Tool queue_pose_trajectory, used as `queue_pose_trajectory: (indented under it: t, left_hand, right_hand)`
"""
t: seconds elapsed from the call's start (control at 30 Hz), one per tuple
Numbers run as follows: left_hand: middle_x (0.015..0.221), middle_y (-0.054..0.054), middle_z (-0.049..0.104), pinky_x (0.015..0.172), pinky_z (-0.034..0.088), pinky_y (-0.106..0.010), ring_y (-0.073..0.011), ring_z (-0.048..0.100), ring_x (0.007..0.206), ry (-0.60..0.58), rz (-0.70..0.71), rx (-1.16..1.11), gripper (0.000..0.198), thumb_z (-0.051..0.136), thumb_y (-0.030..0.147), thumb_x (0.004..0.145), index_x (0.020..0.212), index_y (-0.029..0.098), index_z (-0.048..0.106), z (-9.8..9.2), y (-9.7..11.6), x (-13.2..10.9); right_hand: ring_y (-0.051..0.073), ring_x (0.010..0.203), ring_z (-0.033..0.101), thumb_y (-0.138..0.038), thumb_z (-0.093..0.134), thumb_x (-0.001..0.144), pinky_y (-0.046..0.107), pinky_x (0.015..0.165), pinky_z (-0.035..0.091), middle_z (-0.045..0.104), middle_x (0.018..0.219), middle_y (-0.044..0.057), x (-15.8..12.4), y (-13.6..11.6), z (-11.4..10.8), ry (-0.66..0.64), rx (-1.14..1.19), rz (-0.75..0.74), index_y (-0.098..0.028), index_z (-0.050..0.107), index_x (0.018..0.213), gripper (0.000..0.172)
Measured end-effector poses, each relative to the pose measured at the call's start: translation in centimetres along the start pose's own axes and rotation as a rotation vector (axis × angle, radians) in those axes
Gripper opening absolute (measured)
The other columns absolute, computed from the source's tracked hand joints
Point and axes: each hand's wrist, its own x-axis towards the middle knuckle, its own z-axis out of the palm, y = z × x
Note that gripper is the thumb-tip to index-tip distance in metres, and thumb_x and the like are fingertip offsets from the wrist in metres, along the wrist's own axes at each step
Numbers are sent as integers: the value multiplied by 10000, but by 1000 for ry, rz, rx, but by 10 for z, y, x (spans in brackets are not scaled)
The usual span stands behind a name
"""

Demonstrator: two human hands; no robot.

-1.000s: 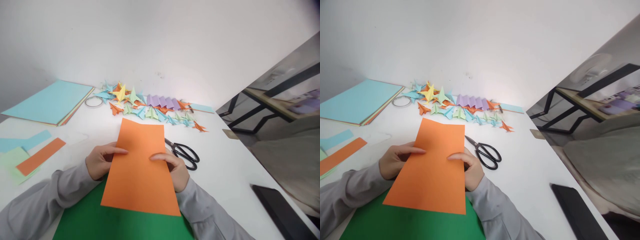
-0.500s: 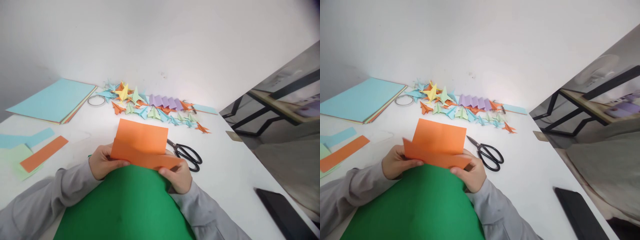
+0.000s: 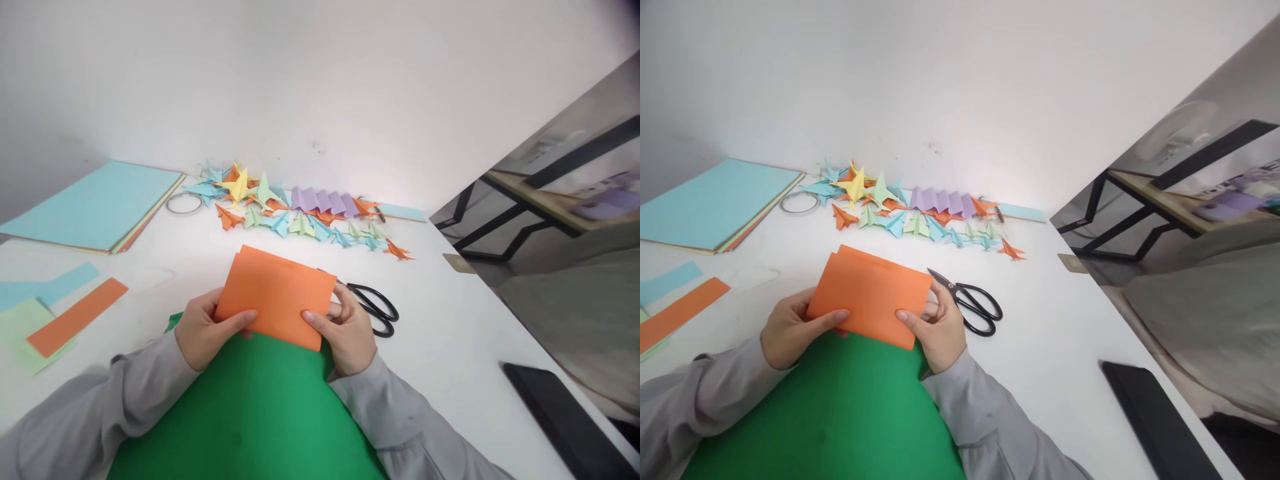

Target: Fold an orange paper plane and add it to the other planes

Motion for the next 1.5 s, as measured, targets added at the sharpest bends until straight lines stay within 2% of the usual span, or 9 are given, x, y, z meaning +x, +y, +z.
queue_pose_trajectory:
  t: [0.07, 0.13, 0.17, 0.27, 0.37, 0.77, 1.03, 1.2, 1.5]
  left_hand:
    - [799, -25, 718, 576, 551, -292, -191, 670, 630, 61, -13, -161, 589, 778, 247, 535, 1078, 210, 551, 2, 3, 1]
    - [849, -44, 720, 657, 560, -343, -228, 681, 748, 58, -45, -266, 804, 801, 223, 490, 1211, 217, 446, 3, 4, 2]
    - [850, -60, 721, 688, 559, -365, -245, 680, 779, 39, -60, -289, 797, 806, 229, 482, 1202, 197, 465, 3, 3, 3]
    - [858, -103, 720, 720, 556, -389, -275, 677, 795, -5, -88, -278, 518, 804, 270, 490, 962, 140, 636, 1, 0, 4]
    - [860, -104, 723, 695, 562, -382, -277, 678, 781, -5, -102, -234, 372, 802, 271, 495, 828, 150, 689, -1, -5, 3]
    - [851, -91, 727, 687, 569, -375, -270, 679, 762, 0, -133, -165, 370, 802, 305, 492, 818, 164, 699, -2, -1, 1]
    - [882, -107, 722, 698, 571, -387, -281, 676, 790, 12, -131, -129, 409, 811, 338, 465, 819, 168, 700, -2, 0, 1]
    - [883, -96, 723, 716, 568, -383, -277, 676, 805, 3, -143, -140, 418, 816, 322, 464, 832, 167, 695, -2, 2, 1]
    - [868, -87, 726, 712, 572, -376, -272, 680, 790, 7, -148, -152, 415, 819, 318, 459, 829, 178, 697, -2, 2, 1]
  right_hand:
    - [200, 679, 682, -251, 788, 571, 339, 645, 561, 736, 771, 55, -2, -3, 2, -47, -10, -4, -181, 649, 944, 404]
    - [189, 679, 675, -258, 773, 593, 321, 638, 554, 735, 788, 55, -4, -6, 4, -77, -27, -14, -182, 695, 826, 257]
    - [181, 657, 667, -261, 768, 601, 309, 612, 547, 733, 769, 49, -5, -7, 5, -91, -41, -17, -187, 706, 806, 227]
    - [158, 602, 631, -294, 741, 642, 276, 550, 508, 716, 702, 36, -7, -9, 5, -112, -88, -27, -189, 717, 762, 162]
    - [137, 577, 593, -338, 708, 682, 256, 536, 469, 686, 658, 27, -6, -8, 3, -72, -116, -60, -178, 711, 730, 167]
    - [91, 483, 445, -398, 666, 711, 233, 470, 348, 561, 530, -14, -2, -5, 3, 54, -157, -98, -167, 645, 629, 246]
    - [64, 463, 296, -418, 633, 731, 231, 448, 226, 374, 468, -53, -1, -7, 3, 74, -226, -126, -155, 512, 503, 368]
    - [65, 465, 297, -416, 640, 724, 233, 452, 224, 373, 470, -53, -1, -7, 3, 71, -231, -124, -154, 515, 503, 365]
    - [80, 482, 388, -438, 645, 716, 235, 476, 296, 483, 511, -27, -1, -6, 2, 44, -180, -80, -148, 588, 592, 320]
